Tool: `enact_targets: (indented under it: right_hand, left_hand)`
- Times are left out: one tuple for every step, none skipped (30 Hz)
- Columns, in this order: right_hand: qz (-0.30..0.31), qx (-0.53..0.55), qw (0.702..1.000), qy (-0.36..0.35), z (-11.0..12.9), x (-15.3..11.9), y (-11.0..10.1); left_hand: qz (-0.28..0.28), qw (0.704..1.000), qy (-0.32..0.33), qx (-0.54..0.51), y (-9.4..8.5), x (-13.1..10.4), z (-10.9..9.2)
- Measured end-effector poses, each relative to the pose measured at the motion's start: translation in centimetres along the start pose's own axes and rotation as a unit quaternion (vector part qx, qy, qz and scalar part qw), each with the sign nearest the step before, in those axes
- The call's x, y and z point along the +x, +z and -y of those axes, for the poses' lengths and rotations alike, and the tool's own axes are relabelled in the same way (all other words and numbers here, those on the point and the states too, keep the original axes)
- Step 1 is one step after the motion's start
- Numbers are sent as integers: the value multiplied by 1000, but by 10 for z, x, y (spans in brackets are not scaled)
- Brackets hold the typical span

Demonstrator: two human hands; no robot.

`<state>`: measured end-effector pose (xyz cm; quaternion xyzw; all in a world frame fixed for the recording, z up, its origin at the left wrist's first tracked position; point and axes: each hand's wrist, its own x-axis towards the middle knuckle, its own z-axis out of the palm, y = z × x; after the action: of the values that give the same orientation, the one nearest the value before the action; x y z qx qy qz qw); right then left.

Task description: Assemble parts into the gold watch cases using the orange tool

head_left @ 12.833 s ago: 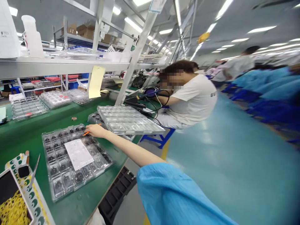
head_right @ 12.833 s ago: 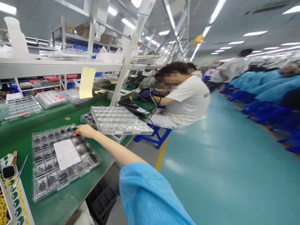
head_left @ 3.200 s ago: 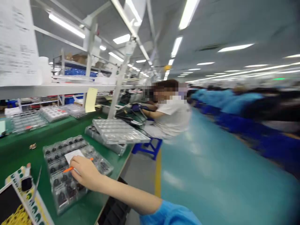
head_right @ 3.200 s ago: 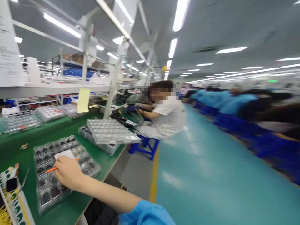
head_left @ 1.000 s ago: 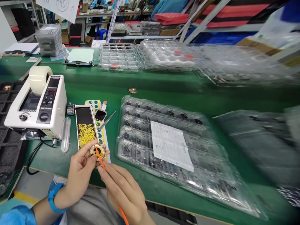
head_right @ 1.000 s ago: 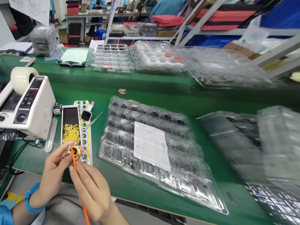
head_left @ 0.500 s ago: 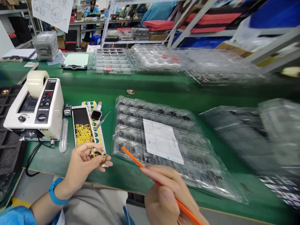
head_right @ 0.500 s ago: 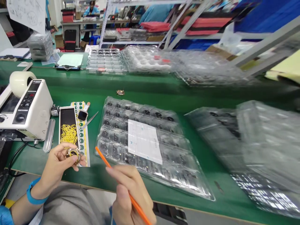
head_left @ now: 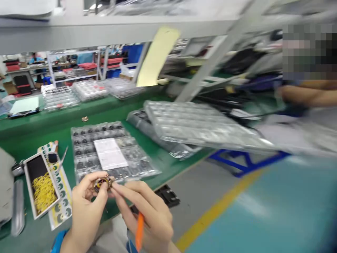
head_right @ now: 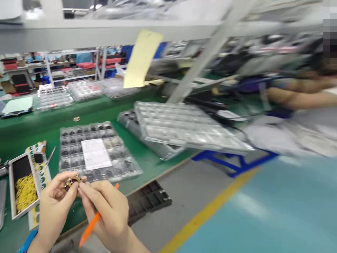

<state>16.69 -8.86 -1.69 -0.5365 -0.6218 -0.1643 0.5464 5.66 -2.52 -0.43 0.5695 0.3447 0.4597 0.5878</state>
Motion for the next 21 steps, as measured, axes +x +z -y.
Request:
enact_targets:
  right_hand:
    - [-9, -14, 1000, 13, -4, 1, -2]
    - [-18, -25, 999, 26, -9, 1, -5]
    - [-25, -33, 998, 39, -13, 1, -8]
    - [-33, -40, 997, 50, -17, 0, -11]
    - [-38, -44, 996, 62, -20, -2, -14]
    - [-42, -44, 995, 75, -23, -3, -17]
    - [-44, -39, 994, 91, -25, -5, -19]
    - [-46, -30, 993, 109, -27, -8, -21]
    - [-48, -18, 990, 128, -29, -9, -21]
    - [-50, -3, 988, 148, -30, -11, -21]
    - [-52, 13, 985, 165, -32, -12, -21]
    - [-55, 27, 982, 181, -34, -12, -20]
    - [-56, 40, 979, 194, -37, -11, -19]
    - [-56, 48, 977, 203, -39, -9, -19]
    - [-55, 50, 976, 205, -41, -6, -20]
    - [-54, 47, 977, 203, -43, -3, -22]
    - [-54, 39, 978, 197, -43, 1, -26]
    - [-55, 28, 980, 188, -43, 3, -30]
    - [-57, 16, 983, 176, -41, 5, -35]
    - [-59, 5, 985, 164, -38, 4, -39]
    - [-64, -3, 987, 146, -34, 2, -41]
  left_hand:
    - [13, 1000, 9, 14, 8, 1, 2]
    - [25, 999, 14, 26, 15, 0, 3]
    - [35, 998, 18, 38, 21, 0, 6]
    - [47, 997, 23, 51, 26, -1, 9]
    - [59, 996, 30, 66, 30, -1, 12]
    - [70, 993, 40, 86, 33, -2, 16]
    - [80, 989, 56, 111, 35, -2, 19]
    - [85, 984, 75, 140, 37, -2, 23]
    - [85, 977, 96, 170, 38, -2, 27]
    - [81, 970, 116, 198, 39, -1, 30]
    - [79, 963, 134, 221, 40, -1, 33]
    - [86, 956, 148, 237, 40, 1, 36]
    - [96, 951, 156, 250, 40, 2, 38]
    - [101, 947, 160, 258, 40, 4, 40]
    - [106, 945, 165, 263, 40, 6, 42]
    - [111, 942, 172, 267, 40, 7, 44]
    - [112, 939, 180, 270, 41, 7, 46]
    - [109, 938, 188, 271, 41, 7, 48]
    - [105, 938, 194, 267, 41, 5, 50]
    - [106, 941, 196, 253, 40, 2, 52]
    - [107, 948, 192, 231, 38, -1, 55]
